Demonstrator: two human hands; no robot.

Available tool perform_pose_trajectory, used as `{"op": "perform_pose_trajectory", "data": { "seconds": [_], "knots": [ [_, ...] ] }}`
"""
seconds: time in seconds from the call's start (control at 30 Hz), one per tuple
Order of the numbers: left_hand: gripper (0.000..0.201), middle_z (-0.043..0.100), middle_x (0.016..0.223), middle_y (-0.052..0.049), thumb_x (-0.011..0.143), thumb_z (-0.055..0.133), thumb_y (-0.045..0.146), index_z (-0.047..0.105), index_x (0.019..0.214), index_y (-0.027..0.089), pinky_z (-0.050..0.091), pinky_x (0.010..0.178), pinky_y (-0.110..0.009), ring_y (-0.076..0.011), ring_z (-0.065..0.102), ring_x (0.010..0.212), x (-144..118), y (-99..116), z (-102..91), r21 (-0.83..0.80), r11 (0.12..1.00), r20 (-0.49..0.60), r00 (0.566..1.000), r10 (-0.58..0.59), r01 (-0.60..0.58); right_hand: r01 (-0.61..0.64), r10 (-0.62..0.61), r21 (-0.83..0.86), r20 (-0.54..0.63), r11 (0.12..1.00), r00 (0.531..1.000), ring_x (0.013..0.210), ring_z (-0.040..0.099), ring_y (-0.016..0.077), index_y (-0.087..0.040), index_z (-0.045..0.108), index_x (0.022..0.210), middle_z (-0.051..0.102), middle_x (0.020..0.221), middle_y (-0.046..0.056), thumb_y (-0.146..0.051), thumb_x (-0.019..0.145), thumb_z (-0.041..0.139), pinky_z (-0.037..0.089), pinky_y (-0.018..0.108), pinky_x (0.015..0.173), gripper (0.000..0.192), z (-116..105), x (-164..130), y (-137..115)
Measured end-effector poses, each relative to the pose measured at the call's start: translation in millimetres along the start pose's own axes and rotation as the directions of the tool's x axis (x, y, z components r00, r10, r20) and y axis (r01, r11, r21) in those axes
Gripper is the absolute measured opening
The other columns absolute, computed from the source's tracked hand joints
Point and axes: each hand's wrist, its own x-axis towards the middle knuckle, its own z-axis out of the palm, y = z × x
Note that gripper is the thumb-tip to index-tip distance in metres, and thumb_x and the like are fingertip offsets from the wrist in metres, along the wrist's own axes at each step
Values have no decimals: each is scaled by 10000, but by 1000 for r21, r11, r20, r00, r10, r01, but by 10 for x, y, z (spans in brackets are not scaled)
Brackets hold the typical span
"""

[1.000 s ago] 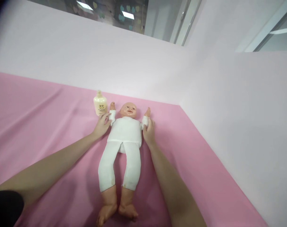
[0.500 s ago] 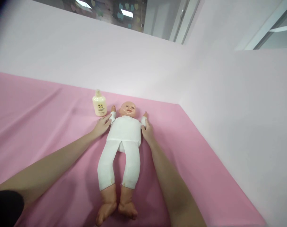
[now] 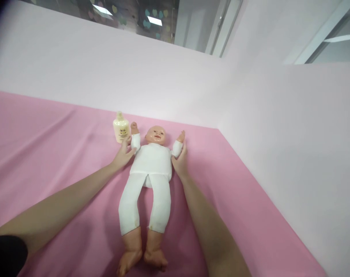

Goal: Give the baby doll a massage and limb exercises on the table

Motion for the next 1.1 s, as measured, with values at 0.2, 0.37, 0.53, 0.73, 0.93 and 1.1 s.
{"op": "perform_pose_trajectory", "data": {
  "seconds": [0.2, 0.37, 0.53, 0.73, 0.93, 1.1],
  "knots": [
    [615, 516, 1259, -130, 764, 610, 342, 385, 1312, 176, 322, 1054, -444, -262, 467, 1199, -100, 210, -14, 91, 964, 8, 968, 249, -249, 132, -133, -18, -147, 991, 980, 1342, 343, 232, -202, 122, 1425, 289, 1458, 163, -304, 784, 579, 331, 443, 1085, 794, -23, -39, -236],
    [357, 617, 1093, -79, 734, 622, 328, 568, 1071, 223, 375, 985, -424, -253, 549, 1057, -167, 305, -51, 182, 864, 263, 870, 417, -469, 144, -145, -20, -108, 989, 983, 1177, 511, 229, -195, 270, 1375, 498, 1274, 140, -317, 805, 560, 403, 429, 1025, 651, 3, -112, -243],
    [259, 653, 1030, -63, 716, 634, 336, 592, 951, 236, 379, 977, -421, -243, 565, 1027, -151, 327, -54, 185, 838, 354, 831, 430, -513, 246, -236, -109, 103, 963, 966, 965, 600, 220, -232, 519, 1166, 641, 1009, 64, -278, 783, 537, 469, 406, 920, 387, -22, -153, -291],
    [231, 662, 980, -64, 693, 630, 315, 592, 903, 229, 382, 961, -434, -242, 574, 968, -135, 364, -50, 131, 821, 416, 783, 463, -556, 386, -346, -118, 263, 915, 901, 875, 598, 220, -225, 568, 1062, 646, 901, 51, -226, 705, 553, 490, 378, 832, 357, -53, -162, -404],
    [270, 636, 1042, -84, 745, 573, 322, 554, 983, 198, 395, 948, -425, -232, 564, 992, -141, 327, -61, 138, 781, 439, 745, 503, -609, 429, -381, -118, 295, 896, 877, 926, 583, 228, -208, 515, 1142, 624, 967, 72, -217, 700, 559, 485, 401, 863, 444, -35, -153, -384],
    [471, 533, 1271, -142, 876, 425, 328, 398, 1307, 139, 376, 1002, -433, -255, 496, 1163, -153, 302, -3, 269, 823, 336, 850, 406, -500, 398, -353, -167, 245, 902, 903, 1197, 476, 248, -186, 245, 1400, 488, 1291, 145, -261, 846, 470, 393, 465, 1031, 603, 10, -136, -295]
  ]
}}
